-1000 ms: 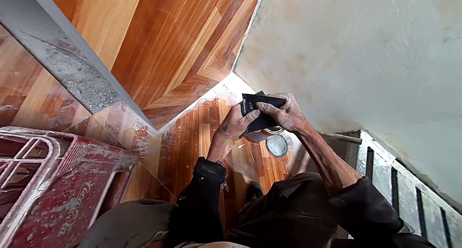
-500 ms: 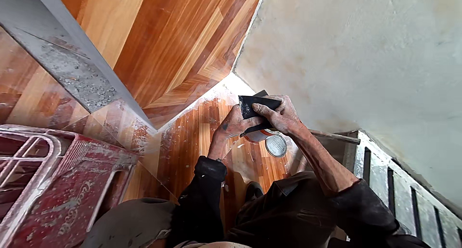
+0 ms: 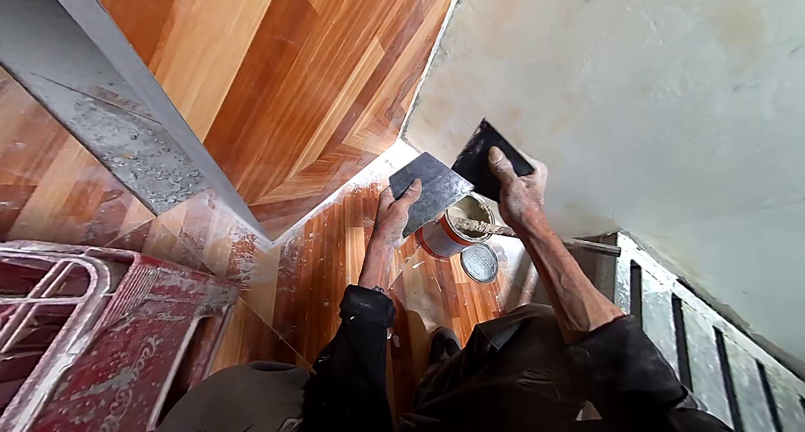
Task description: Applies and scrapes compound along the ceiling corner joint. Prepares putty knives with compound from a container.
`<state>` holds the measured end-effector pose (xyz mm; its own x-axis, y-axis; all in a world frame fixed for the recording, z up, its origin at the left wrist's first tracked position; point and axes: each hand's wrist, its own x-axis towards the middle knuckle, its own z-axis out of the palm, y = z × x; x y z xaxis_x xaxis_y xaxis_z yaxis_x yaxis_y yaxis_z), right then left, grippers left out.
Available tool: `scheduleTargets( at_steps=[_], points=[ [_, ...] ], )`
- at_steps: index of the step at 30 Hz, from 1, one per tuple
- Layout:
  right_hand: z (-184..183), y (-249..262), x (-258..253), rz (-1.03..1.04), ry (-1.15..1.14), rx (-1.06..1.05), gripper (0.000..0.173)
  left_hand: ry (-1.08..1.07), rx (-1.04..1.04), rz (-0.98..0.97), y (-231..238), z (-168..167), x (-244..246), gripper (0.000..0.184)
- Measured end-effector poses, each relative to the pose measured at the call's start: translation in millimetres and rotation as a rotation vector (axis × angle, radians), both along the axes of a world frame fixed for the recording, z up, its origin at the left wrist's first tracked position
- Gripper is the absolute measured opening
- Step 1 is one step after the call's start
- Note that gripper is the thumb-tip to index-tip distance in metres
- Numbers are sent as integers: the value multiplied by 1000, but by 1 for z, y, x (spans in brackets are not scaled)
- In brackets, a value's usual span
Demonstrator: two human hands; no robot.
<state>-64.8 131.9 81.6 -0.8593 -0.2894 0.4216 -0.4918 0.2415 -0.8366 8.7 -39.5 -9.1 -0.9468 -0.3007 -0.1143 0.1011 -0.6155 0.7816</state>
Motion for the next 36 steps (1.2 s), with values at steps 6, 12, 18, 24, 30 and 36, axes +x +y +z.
scheduleTargets(
  at_steps=[6, 12, 18, 24, 30, 36],
  points=[
    [-8, -5, 0, 67, 2, 62, 27, -9, 12, -17, -2, 2, 2, 29],
    [-8, -6, 3, 68, 139, 198, 26, 8, 42, 25, -3, 4, -4, 24],
    [-9, 0, 9, 236, 197, 313, 22, -8, 57, 29, -12, 3, -2, 27],
    [-1, 3, 3, 365, 156, 583, 32, -13, -51, 20, -26, -5, 2, 29],
    [-12, 8, -12, -64, 56, 641, 42, -250, -1045, 394, -34, -19, -8, 37],
    [-21, -27, 23, -7, 93, 474, 27, -106, -729, 305, -16, -12, -11, 36]
  ],
)
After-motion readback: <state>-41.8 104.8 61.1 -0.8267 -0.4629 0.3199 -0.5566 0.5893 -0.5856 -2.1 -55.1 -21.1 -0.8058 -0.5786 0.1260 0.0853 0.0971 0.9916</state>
